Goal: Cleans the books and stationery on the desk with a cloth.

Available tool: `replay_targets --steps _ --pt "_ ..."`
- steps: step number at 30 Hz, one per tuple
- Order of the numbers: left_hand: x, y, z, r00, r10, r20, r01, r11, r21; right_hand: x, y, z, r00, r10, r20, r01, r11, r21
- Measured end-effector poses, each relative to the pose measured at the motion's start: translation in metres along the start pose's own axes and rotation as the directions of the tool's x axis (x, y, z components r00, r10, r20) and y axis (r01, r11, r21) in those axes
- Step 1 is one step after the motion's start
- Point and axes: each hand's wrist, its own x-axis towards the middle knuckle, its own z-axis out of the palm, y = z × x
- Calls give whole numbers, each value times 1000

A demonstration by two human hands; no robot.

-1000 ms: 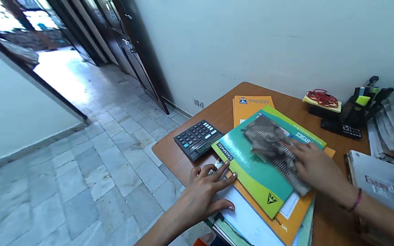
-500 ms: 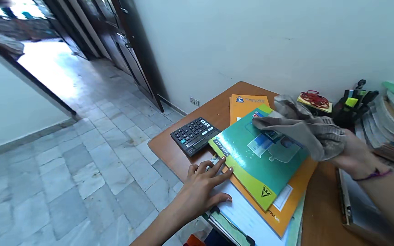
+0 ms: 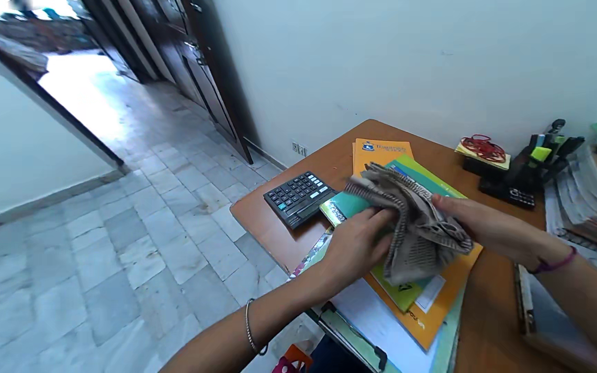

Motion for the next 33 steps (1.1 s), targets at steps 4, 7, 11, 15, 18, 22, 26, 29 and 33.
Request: replay_targets --steps 4,7,11,15,18,22,26,29,33 --pt "24 12 8 985 174 18 -175 977 122 -8 -25 6 997 -24 70 36 984 -174" --pt "35 17 3 970 241 46 -245 948 204 -8 -30 4 991 -90 96 83 994 72" --pt "27 8 -17 968 222 114 -240 956 171 5 -12 -16 999 49 13 -50 998 45" --pt "-22 -10 -24 972 190 141 -216 955 203 26 23 -39 946 -75 -316 -104 852 -514" --pt "-55 -12 -15 962 207 175 -242 948 208 15 19 -25 885 -363 -290 3 628 -778" --pt "-64 -9 -5 966 204 158 -241 933 268 5 9 -25 866 -473 -160 30 369 -929" --pt "-51 -20 -13 994 -95 -54 107 948 301 -2 -2 -49 785 -589 -192 -13 294 -956" --pt "-40 -30 -20 938 -337 -84 346 884 313 -7 2 -9 812 -553 -186 63 399 -915" --pt "-33 -30 -25 876 -482 -1 468 850 243 6 34 46 977 -96 -192 -89 633 -769"
